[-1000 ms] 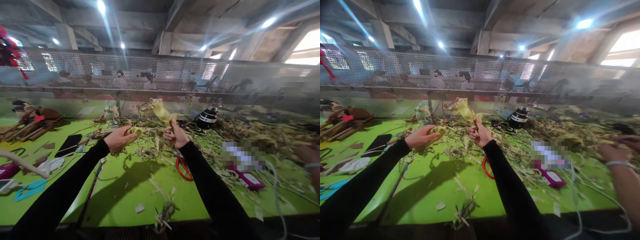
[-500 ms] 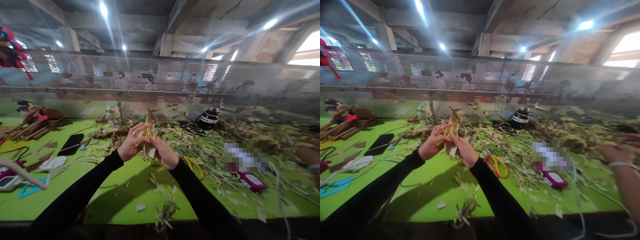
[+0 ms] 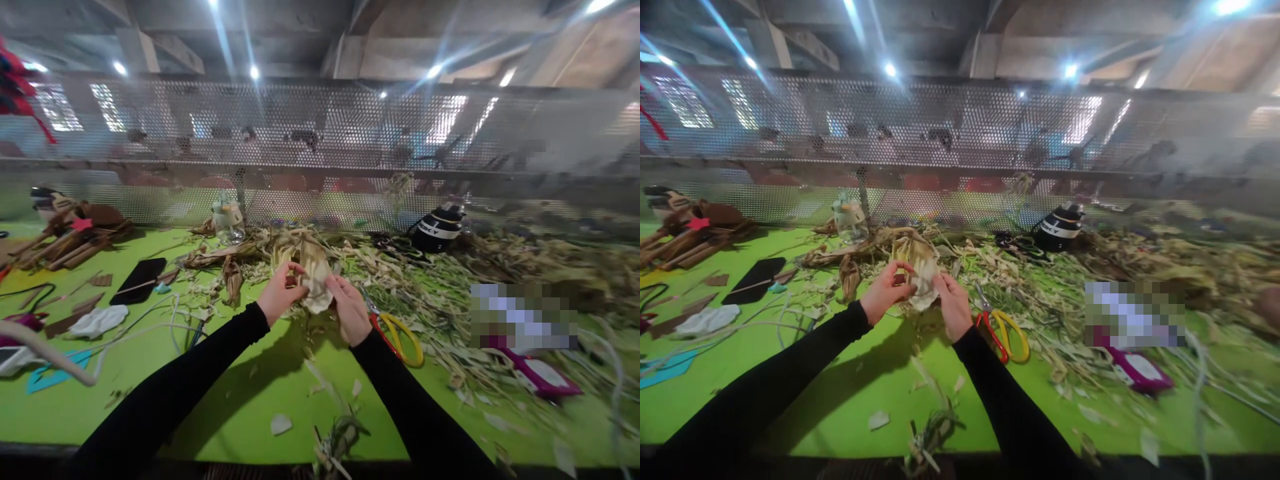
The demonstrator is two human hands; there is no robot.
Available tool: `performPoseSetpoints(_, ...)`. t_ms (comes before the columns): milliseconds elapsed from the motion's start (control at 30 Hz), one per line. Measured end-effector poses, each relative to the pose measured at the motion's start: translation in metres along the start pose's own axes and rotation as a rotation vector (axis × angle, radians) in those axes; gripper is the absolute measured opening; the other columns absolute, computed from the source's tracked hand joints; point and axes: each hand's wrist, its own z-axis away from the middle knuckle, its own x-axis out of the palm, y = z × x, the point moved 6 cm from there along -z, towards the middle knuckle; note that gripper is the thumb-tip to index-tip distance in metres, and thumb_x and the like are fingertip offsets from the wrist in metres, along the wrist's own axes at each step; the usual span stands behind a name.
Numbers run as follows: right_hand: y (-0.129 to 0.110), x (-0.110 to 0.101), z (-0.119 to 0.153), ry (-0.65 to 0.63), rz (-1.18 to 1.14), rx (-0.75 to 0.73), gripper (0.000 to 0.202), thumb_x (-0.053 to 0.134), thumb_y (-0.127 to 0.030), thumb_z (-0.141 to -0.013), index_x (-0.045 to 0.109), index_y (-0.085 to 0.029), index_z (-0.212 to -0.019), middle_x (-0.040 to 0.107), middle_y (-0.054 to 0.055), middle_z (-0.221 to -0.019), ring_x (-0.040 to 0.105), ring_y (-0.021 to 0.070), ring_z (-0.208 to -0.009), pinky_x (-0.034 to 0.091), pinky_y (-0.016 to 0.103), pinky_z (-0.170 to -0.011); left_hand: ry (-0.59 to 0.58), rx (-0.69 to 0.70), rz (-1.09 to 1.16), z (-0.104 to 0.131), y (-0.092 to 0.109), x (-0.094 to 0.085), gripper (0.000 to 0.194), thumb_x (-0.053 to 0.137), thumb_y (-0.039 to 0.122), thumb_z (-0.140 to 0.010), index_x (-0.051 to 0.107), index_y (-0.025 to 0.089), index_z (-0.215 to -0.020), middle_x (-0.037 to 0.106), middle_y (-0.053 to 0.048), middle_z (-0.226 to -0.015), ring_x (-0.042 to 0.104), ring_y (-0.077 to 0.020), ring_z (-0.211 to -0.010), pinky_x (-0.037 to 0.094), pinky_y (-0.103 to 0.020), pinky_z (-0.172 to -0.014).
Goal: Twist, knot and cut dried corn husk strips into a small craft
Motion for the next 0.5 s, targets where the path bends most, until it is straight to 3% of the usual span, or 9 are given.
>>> performPoseSetpoints(100,0.01,-0.004,-0.002,0.016,-0.143,0.118,0.035,0.071,-0.049,-0.063,0.06,-0.018,-0.074,0.057,-0.004,-0.059,0.044,0.0078,-0.046,0.035,0.021,-0.044,-0.001,-0.108,0.27,0.0,-0.011,0.0,0.045,0.07,0.02,-0.062,0.039,0.022,-0.094,0.051,0.007,-0.066,0.053,-0.0064,-0.056,0.046,-0.019,-0.056)
performPoseSetpoints(200,0.011,-0.005,-0.005,0.011,-0.135,0.104,0.033,0.073,-0.048,-0.062,0.061,-0.018,-0.072,0.058,-0.005,-0.059,0.045,0.007,-0.046,0.036,0.02,-0.043,0.02,-0.114,0.398,0.002,-0.014,-0.002,0.05,0.074,0.02,-0.058,0.04,0.023,-0.094,0.054,0.008,-0.068,0.056,-0.0071,-0.059,0.048,-0.02,-0.059)
performPoseSetpoints(400,0.003,-0.005,-0.002,0.015,0.033,-0.037,0.032,0.069,-0.048,-0.066,0.06,-0.018,-0.077,0.056,-0.004,-0.062,0.047,0.0083,-0.051,0.041,0.021,-0.05,0.039,-0.276,0.234,0.004,-0.031,-0.005,0.035,0.076,0.027,-0.058,0.051,0.015,-0.078,0.057,0.005,-0.064,0.053,-0.006,-0.052,0.05,-0.023,-0.059)
performPoseSetpoints(500,0.002,0.003,0.002,-0.081,0.186,-0.021,0.034,0.068,-0.048,-0.068,0.06,-0.018,-0.082,0.057,-0.003,-0.067,0.049,0.0092,-0.054,0.041,0.021,-0.05,0.089,-0.219,0.237,0.002,-0.031,-0.01,0.031,0.077,0.027,-0.058,0.053,0.014,-0.073,0.058,0.003,-0.063,0.054,-0.0066,-0.053,0.049,-0.022,-0.059)
